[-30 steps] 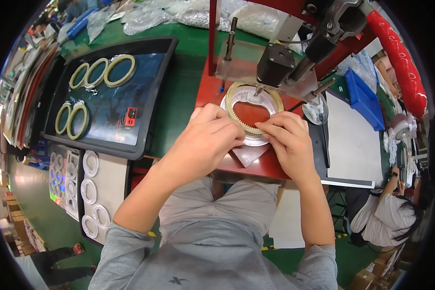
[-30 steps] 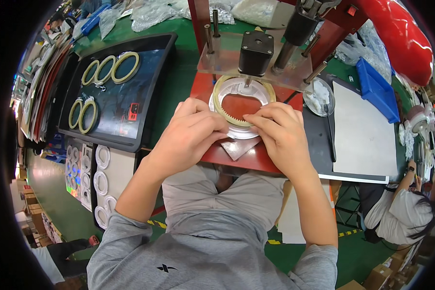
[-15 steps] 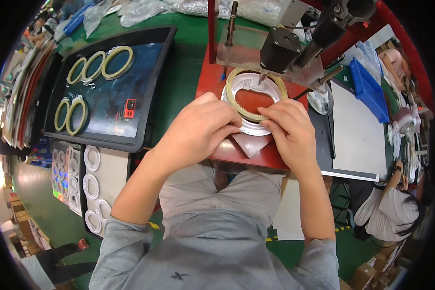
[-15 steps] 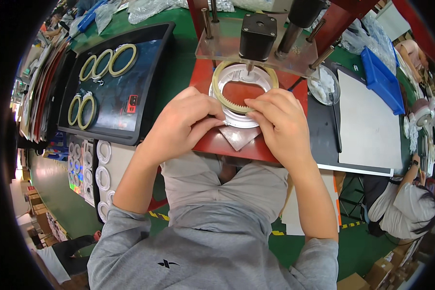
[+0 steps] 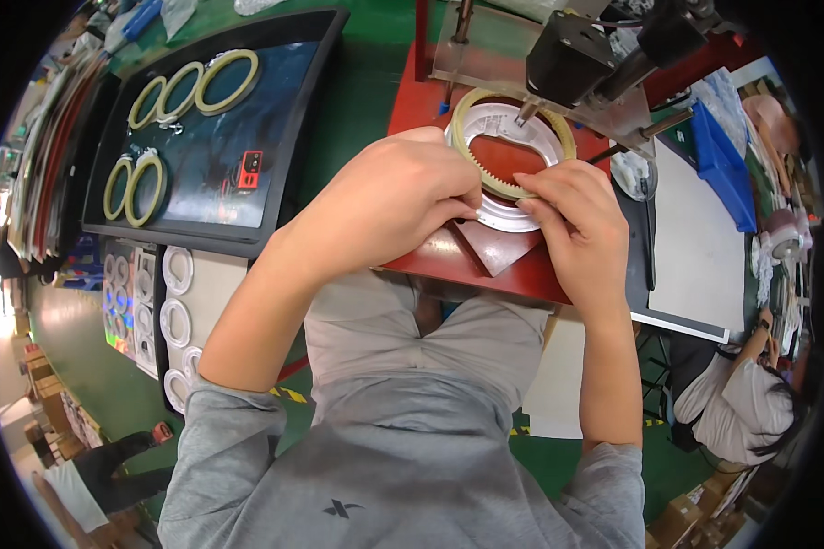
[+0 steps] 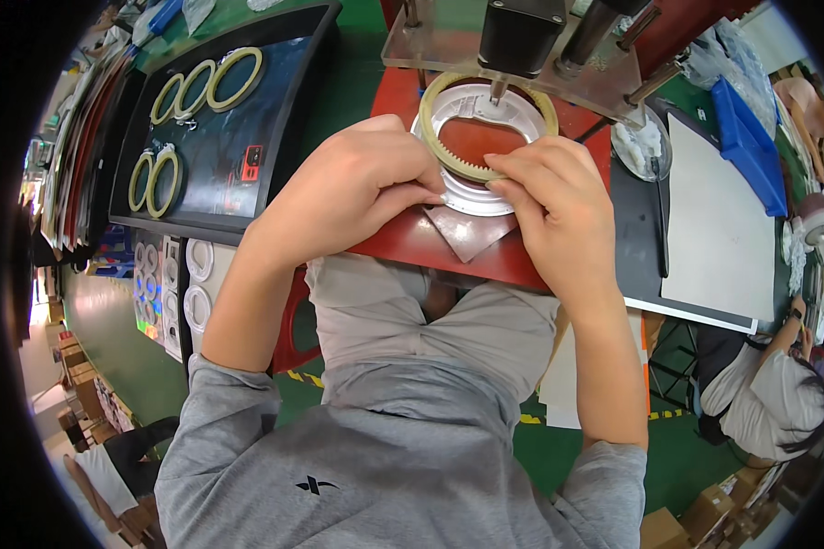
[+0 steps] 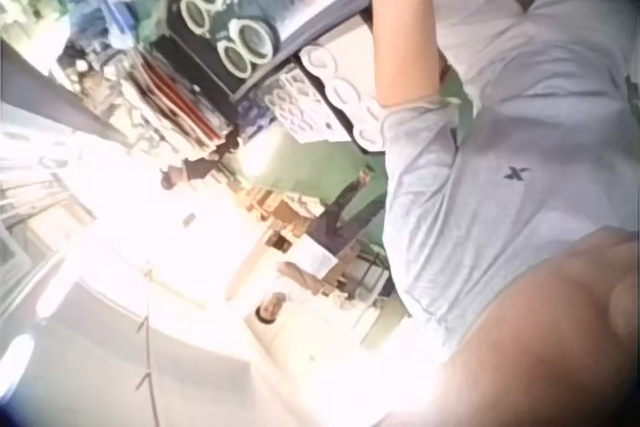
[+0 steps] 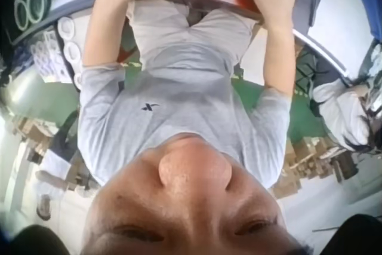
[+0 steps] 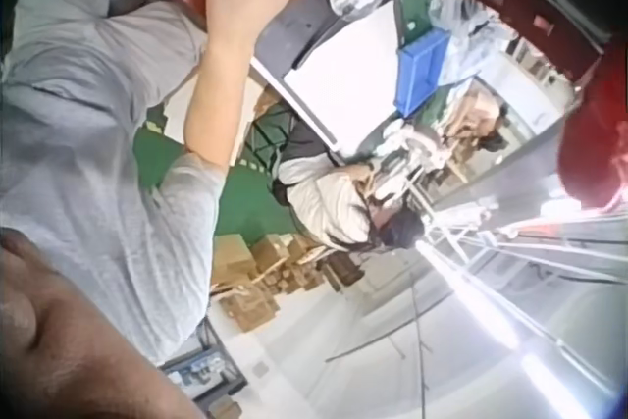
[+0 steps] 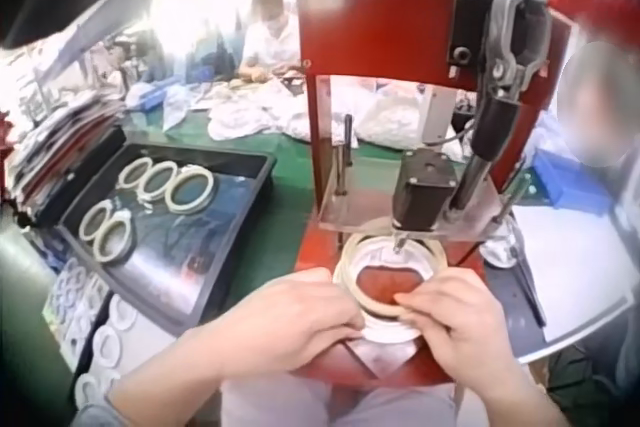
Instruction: Applying adhesive to circular rings and using a mechanical press for assembly.
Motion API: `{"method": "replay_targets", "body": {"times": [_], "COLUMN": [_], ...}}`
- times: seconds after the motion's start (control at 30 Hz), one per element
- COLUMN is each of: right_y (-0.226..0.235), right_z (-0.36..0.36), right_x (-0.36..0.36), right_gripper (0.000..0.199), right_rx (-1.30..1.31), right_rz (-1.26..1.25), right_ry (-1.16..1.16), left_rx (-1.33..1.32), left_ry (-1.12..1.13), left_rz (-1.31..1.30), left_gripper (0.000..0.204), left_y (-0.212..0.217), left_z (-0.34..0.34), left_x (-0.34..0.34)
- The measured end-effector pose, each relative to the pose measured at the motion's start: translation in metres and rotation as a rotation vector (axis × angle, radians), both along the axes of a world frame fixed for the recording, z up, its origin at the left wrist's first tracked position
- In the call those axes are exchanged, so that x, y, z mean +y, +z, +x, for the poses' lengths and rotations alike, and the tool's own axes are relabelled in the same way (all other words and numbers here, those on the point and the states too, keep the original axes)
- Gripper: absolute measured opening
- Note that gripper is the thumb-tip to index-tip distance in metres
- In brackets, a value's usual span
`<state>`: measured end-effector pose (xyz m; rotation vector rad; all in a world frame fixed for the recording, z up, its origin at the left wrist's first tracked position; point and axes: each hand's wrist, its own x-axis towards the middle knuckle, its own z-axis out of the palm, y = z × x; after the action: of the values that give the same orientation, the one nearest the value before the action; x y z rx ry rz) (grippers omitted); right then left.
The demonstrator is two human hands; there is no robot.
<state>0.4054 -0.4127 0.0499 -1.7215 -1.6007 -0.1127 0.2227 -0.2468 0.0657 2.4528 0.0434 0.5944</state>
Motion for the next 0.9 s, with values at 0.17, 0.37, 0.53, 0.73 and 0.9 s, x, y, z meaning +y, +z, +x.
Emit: {"method": "replay_targets", "body": {"times": [0.17, 0.37, 0.53, 0.73, 0.9], "right_y": [0.001, 0.000, 0.002, 0.002, 0.002], "right_z": [0.000, 0.002, 0.002, -0.014, -0.027], "right_x": [-0.001, 0.000, 0.000, -0.005, -0.006], "right_gripper": [0.022, 0.023, 0.024, 0.026, 0.026], "right_rx": [-0.025, -0.058, -0.170, -0.278, -0.265], "right_rz": [-0.014, -0.021, -0.005, -0.008, 0.001], "right_ry": [0.010, 0.022, 0.018, -0.017, -0.055], "left_rx": [-0.031, -0.058, -0.076, -0.113, -0.140], "left_ry": [0.042, 0.169, 0.224, 0.251, 0.369], "left_rz": [0.117, 0.261, 0.172, 0.061, 0.091], "left_gripper": [0.014, 0.030, 0.038, 0.039, 0.038], "left_y": [-0.007, -0.017, -0.022, -0.026, -0.031], "left_z": [-0.008, -0.026, -0.025, -0.026, -0.032], "left_x": [-0.007, -0.037, -0.040, -0.044, -0.050]}}
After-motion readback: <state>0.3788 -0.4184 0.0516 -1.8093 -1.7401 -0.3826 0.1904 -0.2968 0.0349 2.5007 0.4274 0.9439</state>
